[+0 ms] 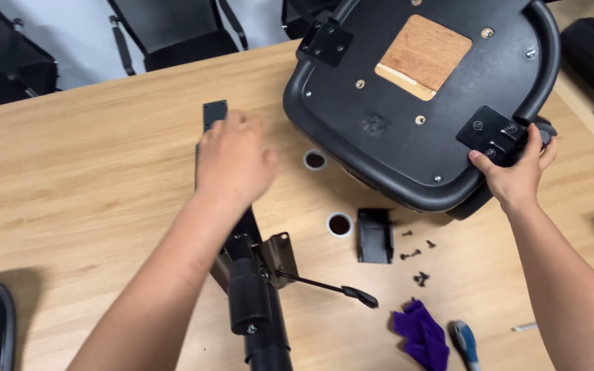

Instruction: The person assembles an office chair on a conference table. They attach the gas lift cylinder to the five-star base, fit the tilt mechanism plate under the seat, align the mechanism with the seat base, and hand-thread screws into the mounting holes while holding the seat steady.

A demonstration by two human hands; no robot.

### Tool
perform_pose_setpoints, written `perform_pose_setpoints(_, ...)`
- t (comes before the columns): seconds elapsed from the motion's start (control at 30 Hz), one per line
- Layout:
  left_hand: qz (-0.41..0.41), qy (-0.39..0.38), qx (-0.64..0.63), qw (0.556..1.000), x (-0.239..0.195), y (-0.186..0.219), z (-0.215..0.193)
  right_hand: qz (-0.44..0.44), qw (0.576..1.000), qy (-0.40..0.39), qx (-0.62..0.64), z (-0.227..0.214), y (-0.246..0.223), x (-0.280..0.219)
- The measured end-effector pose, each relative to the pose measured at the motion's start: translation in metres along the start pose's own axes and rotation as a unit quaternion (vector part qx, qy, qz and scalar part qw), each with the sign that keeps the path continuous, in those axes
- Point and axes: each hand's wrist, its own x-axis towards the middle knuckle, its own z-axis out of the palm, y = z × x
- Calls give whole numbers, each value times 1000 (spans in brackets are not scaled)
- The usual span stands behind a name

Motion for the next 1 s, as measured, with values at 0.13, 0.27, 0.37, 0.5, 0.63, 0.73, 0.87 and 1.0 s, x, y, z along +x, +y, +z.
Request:
perform_pose_setpoints(0.13,-131,-55,11,990,-3,-35,-5,-76,996,-41,-21,32,-19,3)
perform_pose_setpoints(0.27,-235,-88,-61,966,-12,-63,23,-144,986,-45,-75,70,-47,-5)
perform_pose_setpoints(0.37,-289,-63,-201,934,-21,-77,41,-73,987,-104,-102,96,-63,-10)
perform_pose_setpoints(0.5,-279,-11,-287,916,-26,-80,41,-119,984,-112,-70,134,-68,16)
perform_pose_setpoints(0.63,-328,-50,-289,898,-26,-68,29,-101,988,-104,-50,150,-87,56)
perform_pose_setpoints(0.73,-336,-51,-297,892,-27,-67,29,-96,988,-83,93,114,-183,50)
perform_pose_setpoints(0.87,-330,-10,-364,871,-36,-72,42,-257,943,-152,148,130,-181,91)
perform_pose_setpoints(1.0,-285,59,-573,766,-69,-74,56,-97,955,-197,198,134,-191,86)
